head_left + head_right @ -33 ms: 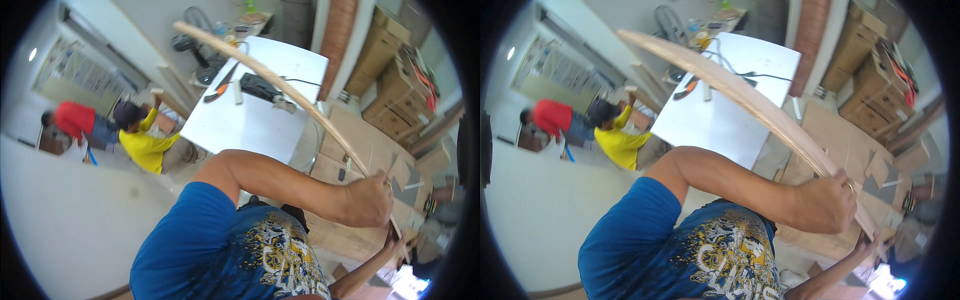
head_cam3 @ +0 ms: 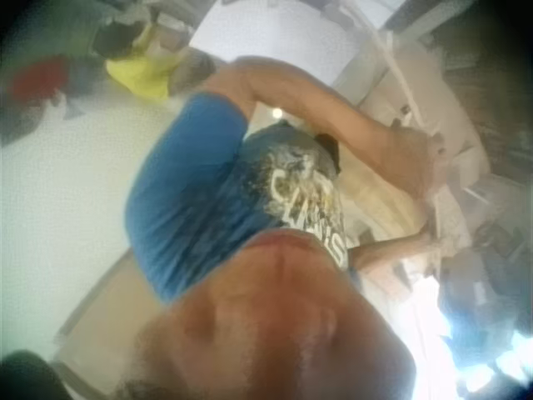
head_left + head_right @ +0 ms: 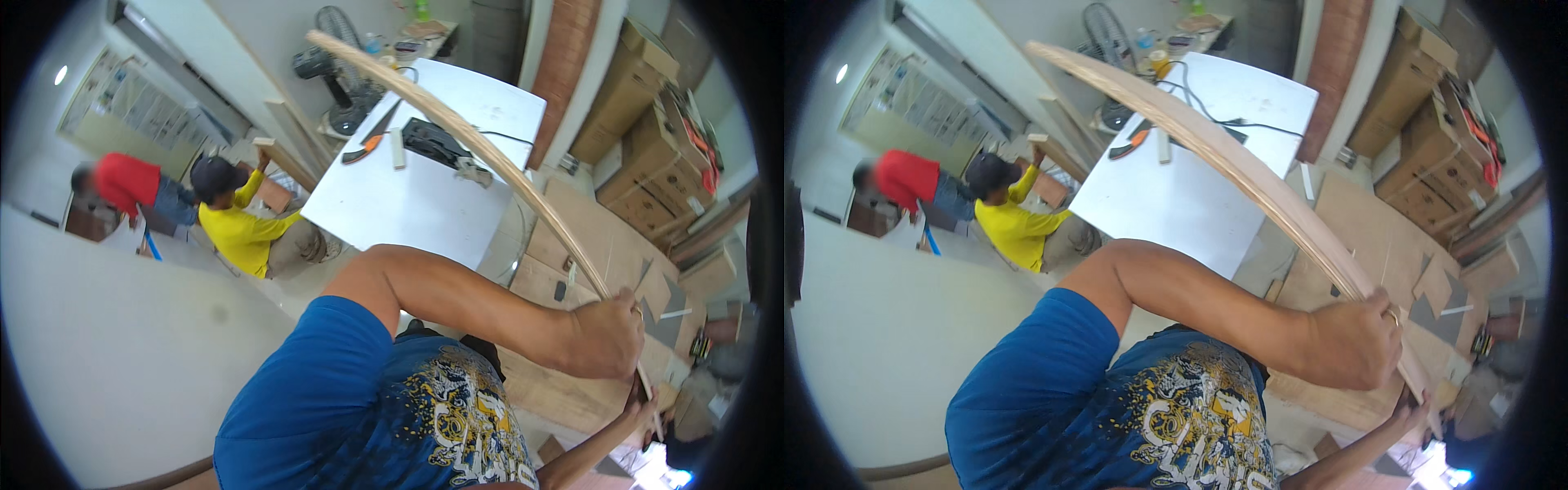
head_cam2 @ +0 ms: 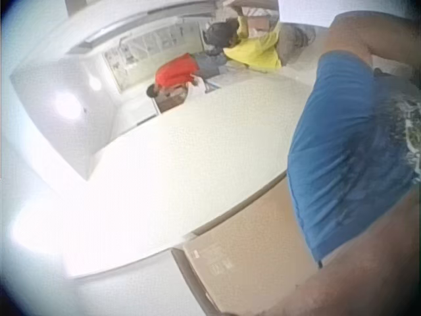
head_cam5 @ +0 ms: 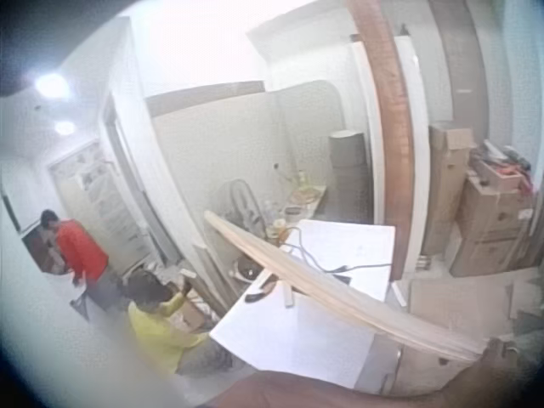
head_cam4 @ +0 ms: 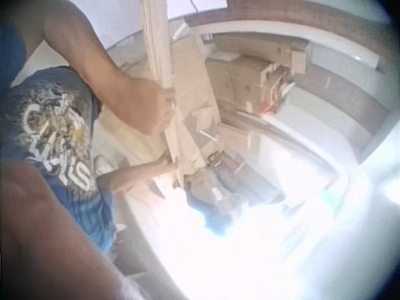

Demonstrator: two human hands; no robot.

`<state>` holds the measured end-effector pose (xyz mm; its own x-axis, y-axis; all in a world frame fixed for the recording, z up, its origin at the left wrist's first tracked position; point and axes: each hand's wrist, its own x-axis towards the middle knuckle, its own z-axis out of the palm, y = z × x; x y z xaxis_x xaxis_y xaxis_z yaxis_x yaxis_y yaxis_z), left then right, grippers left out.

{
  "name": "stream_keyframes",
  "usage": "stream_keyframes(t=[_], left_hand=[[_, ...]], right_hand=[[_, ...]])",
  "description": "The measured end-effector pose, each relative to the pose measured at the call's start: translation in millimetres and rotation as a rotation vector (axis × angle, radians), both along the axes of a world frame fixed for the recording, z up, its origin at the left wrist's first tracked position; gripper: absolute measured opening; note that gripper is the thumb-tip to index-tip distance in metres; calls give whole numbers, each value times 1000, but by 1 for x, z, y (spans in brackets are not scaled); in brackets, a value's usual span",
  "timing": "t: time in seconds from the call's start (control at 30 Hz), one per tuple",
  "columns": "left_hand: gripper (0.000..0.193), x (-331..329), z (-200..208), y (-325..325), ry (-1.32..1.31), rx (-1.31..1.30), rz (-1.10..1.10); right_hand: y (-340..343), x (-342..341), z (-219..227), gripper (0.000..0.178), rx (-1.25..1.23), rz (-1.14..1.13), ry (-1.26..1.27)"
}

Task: The person handles a small container, then picks up and positions a large wooden board on the floor. They later use a tape measure to measure a wooden cabinet frame while other people work nearby.

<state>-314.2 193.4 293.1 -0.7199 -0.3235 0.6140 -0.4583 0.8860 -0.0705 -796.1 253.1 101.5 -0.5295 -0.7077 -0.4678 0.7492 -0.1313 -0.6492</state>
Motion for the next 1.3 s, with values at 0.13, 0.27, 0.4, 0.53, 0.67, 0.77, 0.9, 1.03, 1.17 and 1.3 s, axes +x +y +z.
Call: stream_keyframes(t=[0.13, 0.27, 0.4, 0.53, 0.67, 0.77, 0.9, 1.03, 1.17, 1.3], left_hand=[[18, -1, -9, 36, -114, -47, 56], [16, 11, -24, 68, -220, 116, -19], [15, 23, -59, 105, -182, 305, -110], [12, 30, -110, 132, -147, 442, -72], [13, 49, -149, 148, -253, 568, -171], [16, 59, -199, 166, -214, 533, -138], [12, 81, -254, 183, -359, 671, -87], [12, 94, -302, 205, -441, 654, 47], [11, 104, -345, 206, -441, 653, 77], [11, 107, -357, 211, -464, 660, 127]], right_hand=[[13, -27, -50, 53, 43, -12, 78], [50, -29, -100, 55, 96, -68, -37], [108, -6, -137, 56, 100, -87, 24], [135, 67, -160, 55, 109, -55, -39], [171, 85, -209, 55, 106, -18, -199], [198, 84, -275, 55, 98, -16, -342], [224, 114, -338, 52, 149, -24, -466], [204, 156, -351, 52, 367, -67, -535], [198, 158, -400, 53, 442, 103, -481], [195, 163, -430, 59, 584, 100, -502]])
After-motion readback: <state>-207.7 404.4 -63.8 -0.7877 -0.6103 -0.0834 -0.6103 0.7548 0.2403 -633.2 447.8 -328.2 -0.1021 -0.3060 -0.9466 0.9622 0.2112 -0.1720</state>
